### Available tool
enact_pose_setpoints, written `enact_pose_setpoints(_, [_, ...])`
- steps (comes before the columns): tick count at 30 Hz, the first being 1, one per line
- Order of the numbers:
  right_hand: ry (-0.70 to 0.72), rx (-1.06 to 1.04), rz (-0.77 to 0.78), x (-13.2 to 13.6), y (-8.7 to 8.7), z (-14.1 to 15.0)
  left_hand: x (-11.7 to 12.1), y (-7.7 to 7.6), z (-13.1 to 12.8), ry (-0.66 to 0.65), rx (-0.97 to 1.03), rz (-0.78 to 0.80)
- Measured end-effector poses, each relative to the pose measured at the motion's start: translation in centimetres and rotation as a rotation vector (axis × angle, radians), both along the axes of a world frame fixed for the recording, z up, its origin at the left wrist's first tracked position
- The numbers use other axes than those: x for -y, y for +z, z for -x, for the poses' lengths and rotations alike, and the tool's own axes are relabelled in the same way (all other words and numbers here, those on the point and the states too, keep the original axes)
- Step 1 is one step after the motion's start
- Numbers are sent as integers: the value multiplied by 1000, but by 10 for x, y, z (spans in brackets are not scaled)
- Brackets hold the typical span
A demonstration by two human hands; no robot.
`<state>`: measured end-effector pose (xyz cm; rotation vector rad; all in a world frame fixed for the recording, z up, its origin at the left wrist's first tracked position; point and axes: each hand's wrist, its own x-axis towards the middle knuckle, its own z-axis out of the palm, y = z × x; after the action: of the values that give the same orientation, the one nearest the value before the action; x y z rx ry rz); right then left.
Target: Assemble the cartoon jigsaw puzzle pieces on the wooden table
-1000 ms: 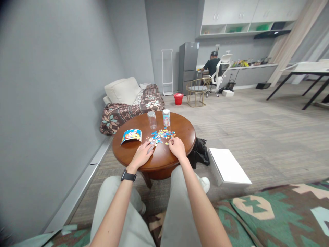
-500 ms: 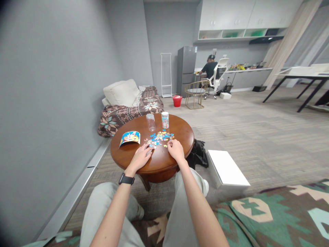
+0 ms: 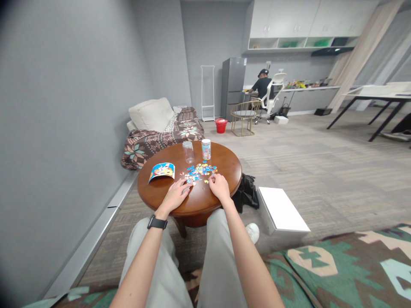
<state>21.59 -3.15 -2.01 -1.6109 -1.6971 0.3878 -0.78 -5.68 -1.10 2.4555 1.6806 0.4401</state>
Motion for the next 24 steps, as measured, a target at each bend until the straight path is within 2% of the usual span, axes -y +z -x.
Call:
enact_pose_setpoints(15, [-2,12,-6,2,2,1,3,2,-1,5,-6,12])
enact_pose_setpoints(24, [2,16,9,1,3,1,0,-3,-1,17,0,-7])
